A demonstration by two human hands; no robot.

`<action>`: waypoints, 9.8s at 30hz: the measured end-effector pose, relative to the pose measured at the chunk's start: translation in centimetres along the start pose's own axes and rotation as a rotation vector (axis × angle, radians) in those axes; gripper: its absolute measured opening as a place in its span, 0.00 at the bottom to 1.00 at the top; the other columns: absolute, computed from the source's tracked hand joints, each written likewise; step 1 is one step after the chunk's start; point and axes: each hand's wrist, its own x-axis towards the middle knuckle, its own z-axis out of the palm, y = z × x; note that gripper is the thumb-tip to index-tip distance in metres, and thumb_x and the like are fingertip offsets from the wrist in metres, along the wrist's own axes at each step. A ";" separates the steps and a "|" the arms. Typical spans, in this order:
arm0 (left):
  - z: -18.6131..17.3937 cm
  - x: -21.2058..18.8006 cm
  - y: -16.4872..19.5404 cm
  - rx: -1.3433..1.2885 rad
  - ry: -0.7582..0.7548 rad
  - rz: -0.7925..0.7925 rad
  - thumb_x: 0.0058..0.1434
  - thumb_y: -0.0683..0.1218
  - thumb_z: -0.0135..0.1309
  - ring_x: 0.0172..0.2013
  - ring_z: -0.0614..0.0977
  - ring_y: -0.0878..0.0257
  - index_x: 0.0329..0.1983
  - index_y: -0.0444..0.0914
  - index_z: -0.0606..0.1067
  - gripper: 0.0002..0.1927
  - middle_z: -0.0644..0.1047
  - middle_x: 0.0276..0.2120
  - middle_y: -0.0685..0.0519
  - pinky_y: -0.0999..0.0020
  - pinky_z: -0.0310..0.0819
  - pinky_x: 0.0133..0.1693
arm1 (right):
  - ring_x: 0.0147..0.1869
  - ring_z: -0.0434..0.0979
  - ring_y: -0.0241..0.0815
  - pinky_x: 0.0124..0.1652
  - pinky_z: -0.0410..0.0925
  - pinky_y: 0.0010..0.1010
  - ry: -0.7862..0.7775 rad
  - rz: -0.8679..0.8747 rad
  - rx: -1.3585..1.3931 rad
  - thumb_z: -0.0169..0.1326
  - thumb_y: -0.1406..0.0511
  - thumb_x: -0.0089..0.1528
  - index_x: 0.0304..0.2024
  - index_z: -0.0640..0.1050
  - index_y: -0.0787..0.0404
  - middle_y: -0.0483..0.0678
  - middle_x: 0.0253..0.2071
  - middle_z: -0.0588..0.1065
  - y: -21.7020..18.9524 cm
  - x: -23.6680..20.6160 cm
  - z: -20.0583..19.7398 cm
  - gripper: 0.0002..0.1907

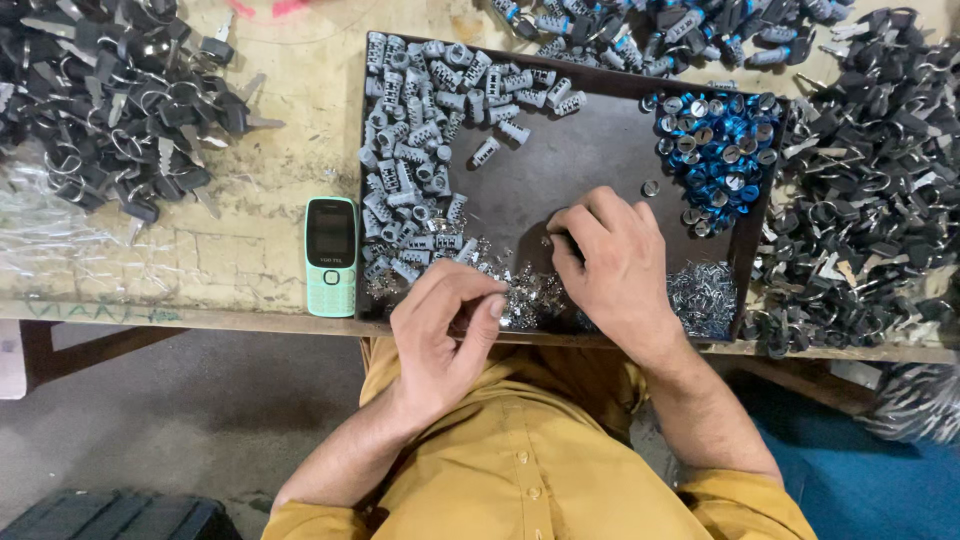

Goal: The person sits at a workbench assembling lock cylinders by hand. They pick small metal pins, springs, and blue caps from a tray, insert the pins and springs into the lock body, and press caps onto the cylinder, placing finished assemblies back on the tray.

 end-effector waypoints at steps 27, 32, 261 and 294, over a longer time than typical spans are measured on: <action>2.7 -0.4 1.2 -0.150 -0.344 -0.153 0.60 0.37 0.53 0.29 0.69 0.68 0.33 0.35 0.69 0.04 0.70 0.30 0.54 0.71 0.63 0.30 | 0.40 0.73 0.49 0.41 0.66 0.39 0.096 0.224 0.003 0.67 0.71 0.55 0.41 0.82 0.59 0.49 0.38 0.73 2.1 -6.7 -3.1 0.12; 2.6 -0.3 0.7 -0.198 -0.360 -0.172 0.59 0.38 0.53 0.29 0.68 0.68 0.33 0.36 0.67 0.06 0.69 0.30 0.55 0.72 0.61 0.30 | 0.40 0.71 0.46 0.42 0.60 0.40 0.033 0.132 -0.021 0.65 0.71 0.56 0.41 0.83 0.56 0.45 0.38 0.73 2.6 -5.8 -3.2 0.11; 2.1 0.5 1.4 0.072 -0.294 0.170 0.60 0.33 0.57 0.37 0.82 0.56 0.42 0.34 0.76 0.09 0.77 0.41 0.49 0.66 0.78 0.38 | 0.41 0.80 0.45 0.41 0.73 0.30 0.111 0.123 0.603 0.69 0.74 0.52 0.40 0.76 0.65 0.51 0.40 0.78 -1.7 -5.8 -1.2 0.17; 1.8 0.3 0.4 -0.758 -0.316 -0.485 0.60 0.35 0.61 0.37 0.76 0.72 0.61 0.43 0.68 0.27 0.76 0.38 0.57 0.78 0.72 0.39 | 0.45 0.74 0.38 0.42 0.69 0.27 -0.046 0.143 0.852 0.68 0.71 0.52 0.52 0.79 0.66 0.52 0.46 0.72 -1.2 -7.9 -2.2 0.24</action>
